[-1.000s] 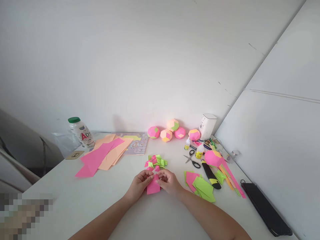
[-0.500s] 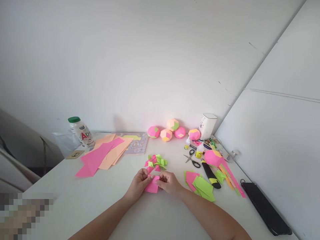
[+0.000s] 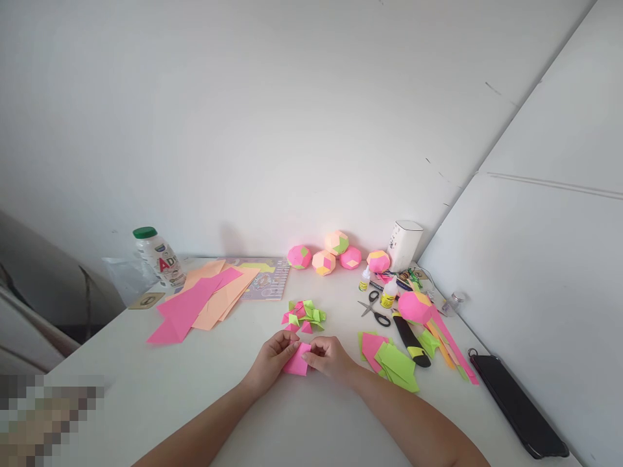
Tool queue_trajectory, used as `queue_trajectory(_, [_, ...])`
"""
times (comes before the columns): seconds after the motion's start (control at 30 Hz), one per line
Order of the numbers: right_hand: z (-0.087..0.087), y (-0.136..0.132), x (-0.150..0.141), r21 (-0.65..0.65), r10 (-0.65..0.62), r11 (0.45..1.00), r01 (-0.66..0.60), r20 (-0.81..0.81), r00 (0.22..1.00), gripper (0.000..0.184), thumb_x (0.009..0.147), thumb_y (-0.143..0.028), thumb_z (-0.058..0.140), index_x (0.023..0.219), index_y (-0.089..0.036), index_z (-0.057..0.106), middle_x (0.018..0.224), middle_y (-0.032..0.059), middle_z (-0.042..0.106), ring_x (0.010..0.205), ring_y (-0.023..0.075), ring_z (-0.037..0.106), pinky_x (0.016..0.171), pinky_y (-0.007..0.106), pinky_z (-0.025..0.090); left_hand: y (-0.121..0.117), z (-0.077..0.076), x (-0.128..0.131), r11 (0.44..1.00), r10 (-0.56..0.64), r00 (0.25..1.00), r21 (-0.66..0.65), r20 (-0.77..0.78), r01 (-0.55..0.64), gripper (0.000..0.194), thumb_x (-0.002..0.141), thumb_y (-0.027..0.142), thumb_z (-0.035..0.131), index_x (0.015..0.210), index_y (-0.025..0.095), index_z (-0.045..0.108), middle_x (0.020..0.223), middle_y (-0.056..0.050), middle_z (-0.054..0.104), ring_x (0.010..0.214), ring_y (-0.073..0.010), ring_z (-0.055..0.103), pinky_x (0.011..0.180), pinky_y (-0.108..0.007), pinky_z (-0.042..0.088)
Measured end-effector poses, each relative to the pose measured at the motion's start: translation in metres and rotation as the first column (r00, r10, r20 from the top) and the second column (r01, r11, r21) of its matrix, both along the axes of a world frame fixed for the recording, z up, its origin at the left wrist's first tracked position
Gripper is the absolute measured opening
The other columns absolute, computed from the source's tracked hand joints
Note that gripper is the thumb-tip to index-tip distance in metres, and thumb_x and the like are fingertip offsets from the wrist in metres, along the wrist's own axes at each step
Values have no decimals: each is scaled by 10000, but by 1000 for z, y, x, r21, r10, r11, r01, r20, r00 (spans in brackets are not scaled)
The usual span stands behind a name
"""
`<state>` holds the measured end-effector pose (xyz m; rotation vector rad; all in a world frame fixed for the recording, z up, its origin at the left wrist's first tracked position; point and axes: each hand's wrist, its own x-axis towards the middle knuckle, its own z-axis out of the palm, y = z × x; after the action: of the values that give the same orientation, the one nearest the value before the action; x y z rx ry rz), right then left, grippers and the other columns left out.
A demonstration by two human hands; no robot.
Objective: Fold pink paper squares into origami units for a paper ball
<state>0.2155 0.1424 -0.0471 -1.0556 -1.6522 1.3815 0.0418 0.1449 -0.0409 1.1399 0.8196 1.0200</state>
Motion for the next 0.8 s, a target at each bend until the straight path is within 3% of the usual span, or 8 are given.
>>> queue_trajectory(0.37, [2, 2, -1, -54, -84, 995, 80, -80, 993, 301, 744, -424, 616, 648, -147, 546, 536, -28, 533, 512, 110, 516, 503, 230, 393, 2, -8, 0, 1000, -2, 999, 22, -39, 3, 333, 707, 417, 646, 912, 158, 607, 746, -20, 614, 679, -146, 558, 627, -259, 437])
queue_trajectory(0.8, [3, 1, -1, -43, -38, 998, 35, -79, 996, 257, 749, -392, 616, 705, -142, 581, 586, -17, 565, 542, 110, 533, 531, 234, 414, 0, -7, -2, 996, 20, 992, 85, -125, -9, 361, 690, 375, 663, 989, 175, 630, 939, -75, 653, 916, -234, 580, 799, -341, 455])
